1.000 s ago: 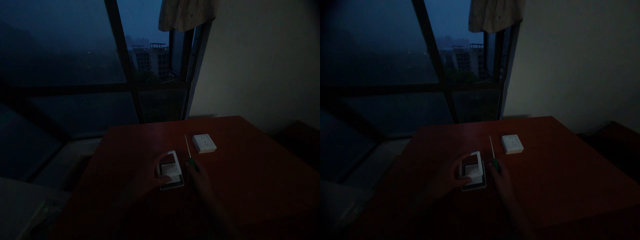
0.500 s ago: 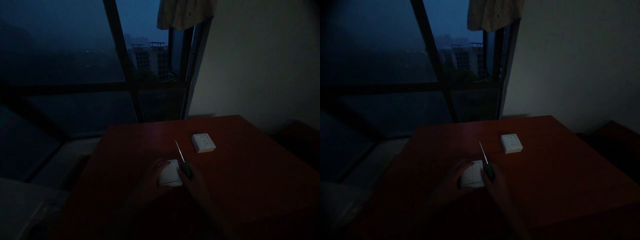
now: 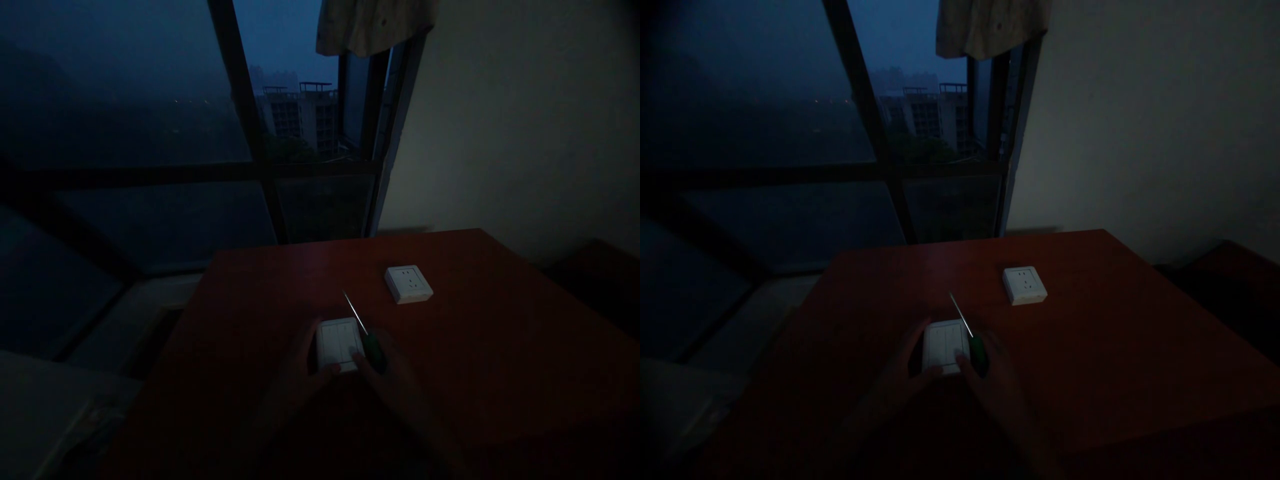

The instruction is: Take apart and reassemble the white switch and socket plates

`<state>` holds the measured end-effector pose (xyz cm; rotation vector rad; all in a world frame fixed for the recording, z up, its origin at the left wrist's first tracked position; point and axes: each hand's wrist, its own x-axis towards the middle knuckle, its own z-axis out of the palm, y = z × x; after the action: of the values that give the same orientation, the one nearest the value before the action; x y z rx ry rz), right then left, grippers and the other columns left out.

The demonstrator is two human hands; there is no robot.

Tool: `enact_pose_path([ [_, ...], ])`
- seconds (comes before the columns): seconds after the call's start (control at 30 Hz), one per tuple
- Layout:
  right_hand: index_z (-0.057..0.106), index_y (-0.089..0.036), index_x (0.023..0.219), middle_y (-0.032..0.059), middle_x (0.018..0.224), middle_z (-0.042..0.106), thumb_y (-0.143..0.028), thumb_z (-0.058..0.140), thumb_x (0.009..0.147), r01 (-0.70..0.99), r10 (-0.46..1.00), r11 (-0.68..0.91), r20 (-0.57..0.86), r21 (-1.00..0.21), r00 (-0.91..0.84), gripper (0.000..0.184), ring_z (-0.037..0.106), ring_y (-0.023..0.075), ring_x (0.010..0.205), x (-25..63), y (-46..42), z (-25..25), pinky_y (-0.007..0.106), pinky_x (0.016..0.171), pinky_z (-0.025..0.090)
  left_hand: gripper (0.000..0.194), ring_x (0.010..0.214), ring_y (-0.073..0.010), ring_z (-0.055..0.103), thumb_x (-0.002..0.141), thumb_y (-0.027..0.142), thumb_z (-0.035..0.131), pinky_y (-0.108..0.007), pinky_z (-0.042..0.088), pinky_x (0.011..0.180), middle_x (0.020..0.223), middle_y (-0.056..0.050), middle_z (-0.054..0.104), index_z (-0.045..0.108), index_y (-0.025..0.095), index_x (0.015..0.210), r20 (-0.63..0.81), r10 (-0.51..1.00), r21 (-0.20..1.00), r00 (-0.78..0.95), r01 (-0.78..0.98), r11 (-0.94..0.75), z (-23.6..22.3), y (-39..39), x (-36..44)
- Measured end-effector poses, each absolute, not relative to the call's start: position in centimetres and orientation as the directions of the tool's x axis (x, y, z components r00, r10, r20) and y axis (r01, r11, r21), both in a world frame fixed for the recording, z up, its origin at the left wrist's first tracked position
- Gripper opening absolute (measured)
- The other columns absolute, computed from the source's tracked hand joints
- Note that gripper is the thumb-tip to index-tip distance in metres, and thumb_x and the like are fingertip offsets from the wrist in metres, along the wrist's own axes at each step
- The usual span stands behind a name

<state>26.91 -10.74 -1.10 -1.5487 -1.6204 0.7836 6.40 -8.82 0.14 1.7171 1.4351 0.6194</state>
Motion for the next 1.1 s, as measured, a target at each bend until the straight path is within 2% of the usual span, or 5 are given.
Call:
enact_pose_path([
  [0.23,0.06,-0.022,0.117,0.0108,0.12,0.061,-0.044,0.057,0.082,0.596,0.991,0.105,0.136,-0.796,0.008,0.041,0.059,0.026,0.108,26.9,-10.6,-2.0,0.038,0.092,0.048,0.079,0.137,-0.0307,0.028,0.073,0.034,0.069,-0.048,0.026,0.111,0.149,-0.01,0.032,0.032,0.023,0.143,-0.083,0.971,0.85,0.226,0.525,-0.049,-0.3,-8.7,6.3],
  [0.6,0.062,-0.02,0.096,0.0086,0.094,0.067,-0.047,0.049,0.087,0.605,0.99,0.028,0.107,-0.795,0.094,0.031,0.063,0.0218,0.083,26.3,-10.3,-1.4,0.032,0.075,0.05,0.071,0.135,-0.03,0.032,0.078,0.036,0.063,-0.049,0.029,0.11,0.147,-0.014,0.035,0.034,0.019,0.141,-0.03,0.971,0.775,0.239,0.619,-0.128,-0.1,-8.2,6.9],
  [0.77,0.062,-0.019,0.091,0.0086,0.092,0.067,-0.048,0.049,0.087,0.58,0.985,0.007,0.105,-0.814,0.136,0.031,0.063,0.0216,0.082,26.0,-10.3,-1.7,0.031,0.074,0.049,0.091,0.135,-0.0315,0.031,0.065,0.036,0.076,-0.048,0.03,0.109,0.148,-0.015,0.031,0.029,0.019,0.142,-0.049,0.963,0.725,0.264,0.673,-0.148,-0.3,-8.0,6.8],
  [0.9,0.063,-0.019,0.09,0.0073,0.089,0.068,-0.048,0.052,0.085,0.525,0.986,-0.007,0.083,-0.851,0.147,0.031,0.063,0.0211,0.079,26.1,-10.2,-1.3,0.03,0.072,0.049,0.089,0.133,-0.0324,0.035,0.062,0.032,0.077,-0.05,0.031,0.108,0.145,-0.013,0.036,0.034,0.022,0.14,-0.032,0.968,0.689,0.249,0.707,-0.159,-0.3,-7.6,6.9],
  [1.1,0.063,-0.019,0.089,0.0049,0.081,0.068,-0.056,0.048,0.084,0.32,0.97,-0.151,-0.078,-0.935,0.229,0.04,0.062,0.0205,0.073,27.9,-10.3,-1.0,0.028,0.064,0.049,0.09,0.13,-0.0334,0.037,0.058,0.035,0.081,-0.047,0.032,0.107,0.143,-0.012,0.039,0.039,0.022,0.137,0.007,0.956,0.692,0.294,0.689,-0.217,0.7,-6.0,8.1],
])
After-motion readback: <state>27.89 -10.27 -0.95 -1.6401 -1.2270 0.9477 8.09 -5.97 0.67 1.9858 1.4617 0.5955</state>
